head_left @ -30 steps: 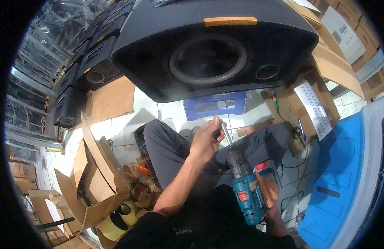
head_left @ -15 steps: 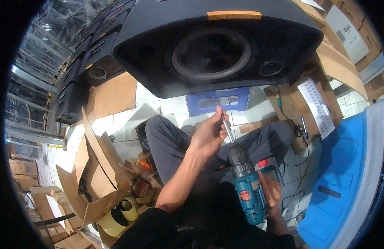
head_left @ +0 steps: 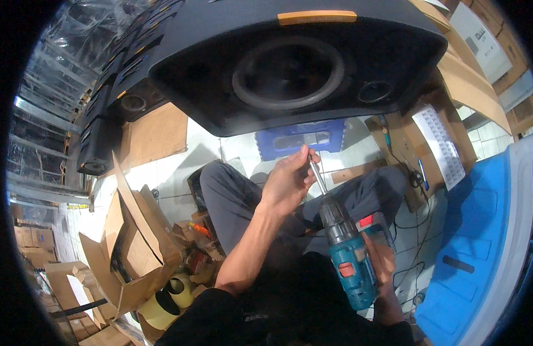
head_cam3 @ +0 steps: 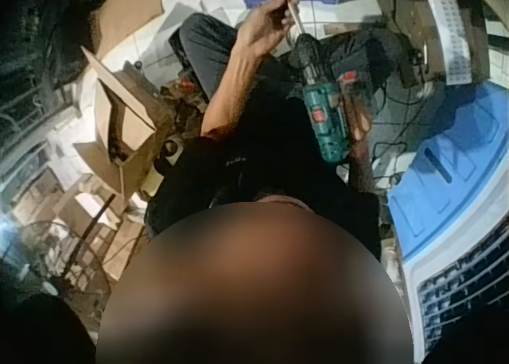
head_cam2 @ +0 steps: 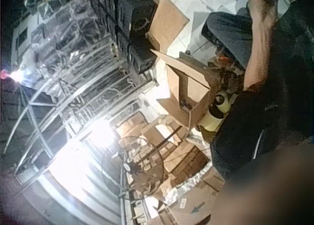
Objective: The person sits on the floor and uses a cordless drill to fasten screws into a speaker enclosure. They insert a speaker driver into the enclosure, align it, and continue securing it with screws. The person then places a grille over the speaker and sets the unit aside.
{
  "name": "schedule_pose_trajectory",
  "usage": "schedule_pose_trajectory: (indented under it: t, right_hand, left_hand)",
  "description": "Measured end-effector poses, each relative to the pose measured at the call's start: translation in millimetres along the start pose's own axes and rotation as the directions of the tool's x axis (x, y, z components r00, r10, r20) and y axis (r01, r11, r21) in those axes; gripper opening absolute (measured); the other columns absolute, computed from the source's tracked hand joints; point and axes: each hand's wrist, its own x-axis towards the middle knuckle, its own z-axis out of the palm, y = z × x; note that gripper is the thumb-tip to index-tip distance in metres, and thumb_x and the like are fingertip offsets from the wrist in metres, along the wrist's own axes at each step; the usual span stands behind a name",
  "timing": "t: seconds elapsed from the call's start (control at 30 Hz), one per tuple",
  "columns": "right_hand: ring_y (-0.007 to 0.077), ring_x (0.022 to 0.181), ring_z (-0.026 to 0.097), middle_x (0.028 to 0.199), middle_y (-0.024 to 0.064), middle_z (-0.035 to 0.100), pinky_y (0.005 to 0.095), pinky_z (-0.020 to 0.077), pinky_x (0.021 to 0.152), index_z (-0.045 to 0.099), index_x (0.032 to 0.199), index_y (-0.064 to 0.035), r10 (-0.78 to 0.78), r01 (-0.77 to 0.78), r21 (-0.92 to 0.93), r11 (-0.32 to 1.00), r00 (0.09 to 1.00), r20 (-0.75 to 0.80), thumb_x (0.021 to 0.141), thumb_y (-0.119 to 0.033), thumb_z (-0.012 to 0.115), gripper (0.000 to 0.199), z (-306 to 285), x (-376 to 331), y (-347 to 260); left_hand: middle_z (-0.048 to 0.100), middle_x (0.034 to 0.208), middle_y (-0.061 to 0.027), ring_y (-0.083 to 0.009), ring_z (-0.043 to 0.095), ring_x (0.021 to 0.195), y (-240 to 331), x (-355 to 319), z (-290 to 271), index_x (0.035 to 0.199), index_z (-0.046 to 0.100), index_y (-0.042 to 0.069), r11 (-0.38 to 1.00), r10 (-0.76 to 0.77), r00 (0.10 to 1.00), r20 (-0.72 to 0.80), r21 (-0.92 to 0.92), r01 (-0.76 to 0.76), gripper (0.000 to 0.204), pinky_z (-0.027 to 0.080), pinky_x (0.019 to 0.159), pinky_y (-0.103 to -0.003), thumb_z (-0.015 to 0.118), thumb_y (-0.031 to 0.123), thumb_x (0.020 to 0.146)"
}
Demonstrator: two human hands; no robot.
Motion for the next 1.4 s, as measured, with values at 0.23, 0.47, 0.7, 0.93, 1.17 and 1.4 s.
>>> schedule_pose_trajectory:
  t: [0.23, 0.47, 0.7, 0.93, 1.17, 1.4]
  right_hand:
    - [0.0313, 0.077, 0.070, 0.104, 0.0264, 0.071, 0.0367, 0.0584, 0.067, 0.063, 0.119, 0.0167, -0.211, 0.201, -0.379, 0.903, 0.977, 0.016, 0.085, 0.007, 0.063, 0.035, 11, 28, 29]
    - [0.0287, 0.072, 0.067, 0.102, 0.0263, 0.071, 0.0345, 0.0575, 0.064, 0.063, 0.119, 0.0157, -0.277, 0.226, -0.487, 0.844, 0.960, -0.035, 0.087, 0.004, 0.062, 0.034, 26, 53, 58]
    - [0.0297, 0.071, 0.067, 0.100, 0.0272, 0.071, 0.0356, 0.0575, 0.063, 0.062, 0.120, 0.0162, -0.281, 0.218, -0.462, 0.860, 0.957, -0.071, 0.088, 0.002, 0.060, 0.035, 35, 59, 66]
    - [0.0298, 0.071, 0.067, 0.100, 0.0271, 0.071, 0.0359, 0.0577, 0.063, 0.062, 0.121, 0.0163, -0.271, 0.203, -0.469, 0.859, 0.959, -0.082, 0.086, 0.003, 0.062, 0.037, 38, 61, 68]
    - [0.0294, 0.073, 0.068, 0.101, 0.0269, 0.070, 0.0355, 0.0577, 0.064, 0.061, 0.122, 0.0163, -0.259, 0.193, -0.460, 0.867, 0.962, -0.085, 0.086, 0.002, 0.063, 0.039, 39, 63, 69]
    - [0.0306, 0.075, 0.069, 0.102, 0.0274, 0.070, 0.0365, 0.0579, 0.066, 0.061, 0.121, 0.0172, -0.260, 0.197, -0.452, 0.870, 0.962, -0.082, 0.086, 0.002, 0.062, 0.039, 41, 64, 69]
  left_hand:
    - [0.062, 0.095, -0.0005, -0.0109, 0.045, 0.075, -10, 50, 22, 0.113, 0.061, 0.007, 0.996, -0.009, 0.999, 0.039, -0.090, 0.012, 0.026, 0.042, 0.070, -0.025, 0.063, 0.029, 0.101]
    - [0.061, 0.093, -0.0005, -0.0103, 0.044, 0.070, 2, 85, 32, 0.120, 0.059, 0.003, 0.999, 0.029, 0.992, 0.124, -0.036, -0.025, 0.030, 0.038, 0.063, -0.026, 0.059, 0.028, 0.103]
    - [0.061, 0.093, -0.0009, -0.0099, 0.046, 0.070, 9, 91, 35, 0.119, 0.061, 0.002, 0.999, 0.030, 0.998, 0.057, -0.045, -0.027, 0.029, 0.040, 0.064, -0.026, 0.062, 0.026, 0.101]
    - [0.062, 0.093, -0.0021, -0.0100, 0.044, 0.069, 10, 95, 37, 0.119, 0.061, 0.002, 0.998, 0.022, 0.997, 0.067, -0.067, -0.018, 0.028, 0.039, 0.061, -0.025, 0.060, 0.024, 0.103]
    - [0.062, 0.093, -0.0021, -0.0102, 0.044, 0.070, 9, 97, 37, 0.118, 0.062, 0.002, 0.997, 0.052, 0.996, 0.079, -0.057, -0.048, 0.027, 0.039, 0.062, -0.025, 0.059, 0.024, 0.103]
    - [0.059, 0.090, -0.0010, -0.0104, 0.045, 0.072, 7, 89, 33, 0.113, 0.064, 0.001, 0.981, 0.131, 0.991, 0.037, 0.142, -0.135, 0.036, 0.040, 0.066, -0.026, 0.060, 0.035, 0.102]
